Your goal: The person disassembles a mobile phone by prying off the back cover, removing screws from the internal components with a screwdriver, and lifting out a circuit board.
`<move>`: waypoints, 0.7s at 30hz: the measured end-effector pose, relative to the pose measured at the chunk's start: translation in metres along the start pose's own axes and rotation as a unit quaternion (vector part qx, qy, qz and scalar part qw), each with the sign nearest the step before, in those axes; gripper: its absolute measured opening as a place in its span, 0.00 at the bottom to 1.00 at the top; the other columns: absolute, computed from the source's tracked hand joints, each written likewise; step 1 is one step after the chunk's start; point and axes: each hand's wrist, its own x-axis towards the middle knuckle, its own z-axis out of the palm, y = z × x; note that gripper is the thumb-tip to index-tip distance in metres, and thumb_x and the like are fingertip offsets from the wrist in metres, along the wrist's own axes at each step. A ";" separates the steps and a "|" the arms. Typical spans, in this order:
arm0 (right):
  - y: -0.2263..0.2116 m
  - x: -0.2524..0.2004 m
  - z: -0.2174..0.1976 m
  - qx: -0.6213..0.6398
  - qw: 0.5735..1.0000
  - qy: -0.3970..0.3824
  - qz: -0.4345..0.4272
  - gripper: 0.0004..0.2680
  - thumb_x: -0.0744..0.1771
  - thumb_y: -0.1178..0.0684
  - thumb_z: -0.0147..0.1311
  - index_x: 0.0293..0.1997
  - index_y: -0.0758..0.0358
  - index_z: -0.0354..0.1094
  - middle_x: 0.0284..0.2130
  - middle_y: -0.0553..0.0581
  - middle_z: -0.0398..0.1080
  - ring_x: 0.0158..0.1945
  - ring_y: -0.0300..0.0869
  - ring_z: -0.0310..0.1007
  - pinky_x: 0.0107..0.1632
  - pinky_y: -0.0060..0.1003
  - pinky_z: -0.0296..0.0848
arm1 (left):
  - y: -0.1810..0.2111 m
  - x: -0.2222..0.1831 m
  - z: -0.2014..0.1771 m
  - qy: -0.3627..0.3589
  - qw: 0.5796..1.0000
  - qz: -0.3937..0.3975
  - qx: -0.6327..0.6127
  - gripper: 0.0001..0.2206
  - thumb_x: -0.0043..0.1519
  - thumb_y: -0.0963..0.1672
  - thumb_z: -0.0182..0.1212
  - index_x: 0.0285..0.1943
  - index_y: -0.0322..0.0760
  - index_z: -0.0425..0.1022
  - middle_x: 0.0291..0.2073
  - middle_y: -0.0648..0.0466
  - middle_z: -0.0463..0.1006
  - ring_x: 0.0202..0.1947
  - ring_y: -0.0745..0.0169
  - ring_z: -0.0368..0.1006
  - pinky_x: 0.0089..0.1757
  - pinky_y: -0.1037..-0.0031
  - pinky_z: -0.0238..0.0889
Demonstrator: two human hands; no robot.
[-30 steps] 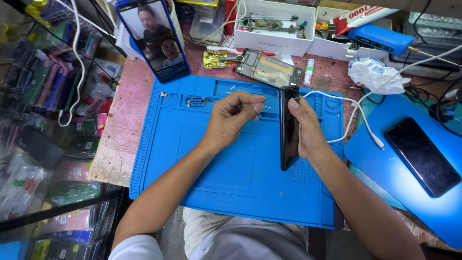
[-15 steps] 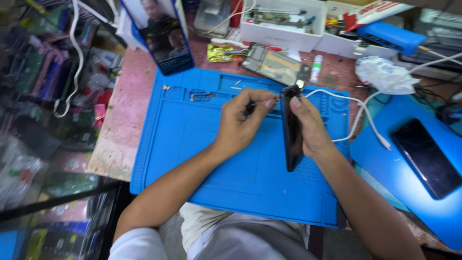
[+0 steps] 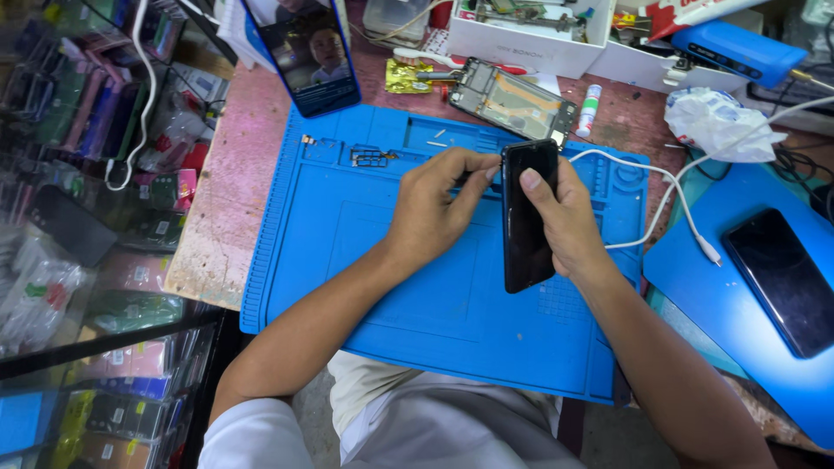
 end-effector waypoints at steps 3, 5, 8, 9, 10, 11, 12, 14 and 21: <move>-0.001 0.000 0.002 -0.006 1.000 0.000 -0.017 0.16 0.70 0.44 0.57 0.60 0.63 0.63 0.45 0.49 0.70 0.46 0.30 0.68 0.49 0.27 0.72 | -0.003 0.000 0.000 -0.008 1.000 -0.013 -0.010 0.05 0.68 0.38 0.62 0.50 0.31 0.77 0.39 0.48 0.84 0.40 0.62 0.83 0.39 0.73 0.75; -0.002 0.000 0.003 -0.022 1.000 0.002 -0.018 0.17 0.69 0.45 0.58 0.60 0.63 0.62 0.47 0.50 0.70 0.49 0.31 0.70 0.52 0.29 0.73 | -0.005 0.002 -0.003 -0.026 0.999 -0.023 -0.011 0.05 0.68 0.39 0.62 0.49 0.31 0.77 0.40 0.48 0.84 0.40 0.63 0.83 0.40 0.73 0.75; -0.002 0.001 0.003 -0.041 0.999 -0.007 -0.011 0.18 0.69 0.46 0.59 0.61 0.64 0.61 0.49 0.51 0.70 0.51 0.33 0.70 0.54 0.31 0.73 | -0.006 0.003 -0.003 -0.028 0.998 -0.050 -0.002 0.04 0.67 0.40 0.62 0.48 0.31 0.78 0.37 0.49 0.84 0.38 0.64 0.83 0.38 0.74 0.74; -0.002 0.001 0.002 -0.047 0.999 -0.012 -0.007 0.18 0.69 0.47 0.59 0.62 0.64 0.60 0.49 0.51 0.70 0.51 0.33 0.70 0.54 0.31 0.73 | -0.005 0.005 -0.004 -0.025 0.998 -0.062 0.002 0.04 0.67 0.40 0.63 0.47 0.31 0.79 0.36 0.49 0.84 0.36 0.65 0.83 0.37 0.74 0.73; -0.002 0.000 0.003 -0.042 0.999 -0.014 -0.022 0.18 0.69 0.48 0.59 0.63 0.64 0.59 0.50 0.51 0.70 0.52 0.33 0.70 0.55 0.32 0.73 | -0.003 0.006 -0.006 -0.021 0.998 -0.060 0.009 0.04 0.67 0.40 0.63 0.47 0.32 0.79 0.36 0.49 0.84 0.36 0.65 0.82 0.37 0.74 0.73; -0.002 0.000 0.003 -0.037 0.999 -0.016 -0.036 0.18 0.69 0.49 0.59 0.63 0.64 0.58 0.51 0.51 0.69 0.53 0.34 0.70 0.57 0.32 0.73 | -0.001 0.008 -0.009 -0.017 0.998 -0.057 0.017 0.04 0.67 0.40 0.63 0.47 0.32 0.79 0.36 0.49 0.84 0.35 0.65 0.81 0.37 0.74 0.72; -0.001 -0.002 0.003 -0.032 0.998 -0.018 -0.047 0.19 0.69 0.50 0.59 0.64 0.64 0.57 0.52 0.51 0.69 0.54 0.34 0.70 0.58 0.32 0.72 | 0.001 0.008 -0.011 -0.013 0.998 -0.058 0.024 0.04 0.67 0.40 0.63 0.47 0.32 0.79 0.36 0.49 0.83 0.35 0.65 0.80 0.37 0.75 0.72; 0.000 -0.003 0.000 0.020 0.999 0.000 -0.037 0.18 0.70 0.50 0.58 0.64 0.65 0.57 0.53 0.52 0.70 0.55 0.34 0.70 0.59 0.33 0.73 | 0.003 0.008 -0.033 0.017 0.998 -0.019 0.051 0.04 0.68 0.39 0.63 0.50 0.33 0.80 0.40 0.49 0.83 0.37 0.64 0.79 0.40 0.75 0.71; 0.002 -0.002 0.001 -0.001 0.999 -0.008 -0.036 0.17 0.72 0.53 0.57 0.66 0.66 0.57 0.53 0.53 0.69 0.55 0.35 0.70 0.60 0.33 0.72 | -0.014 0.002 -0.104 0.004 0.968 -0.112 0.223 0.07 0.68 0.38 0.62 0.51 0.34 0.83 0.35 0.49 0.76 0.33 0.56 0.70 0.38 0.69 0.64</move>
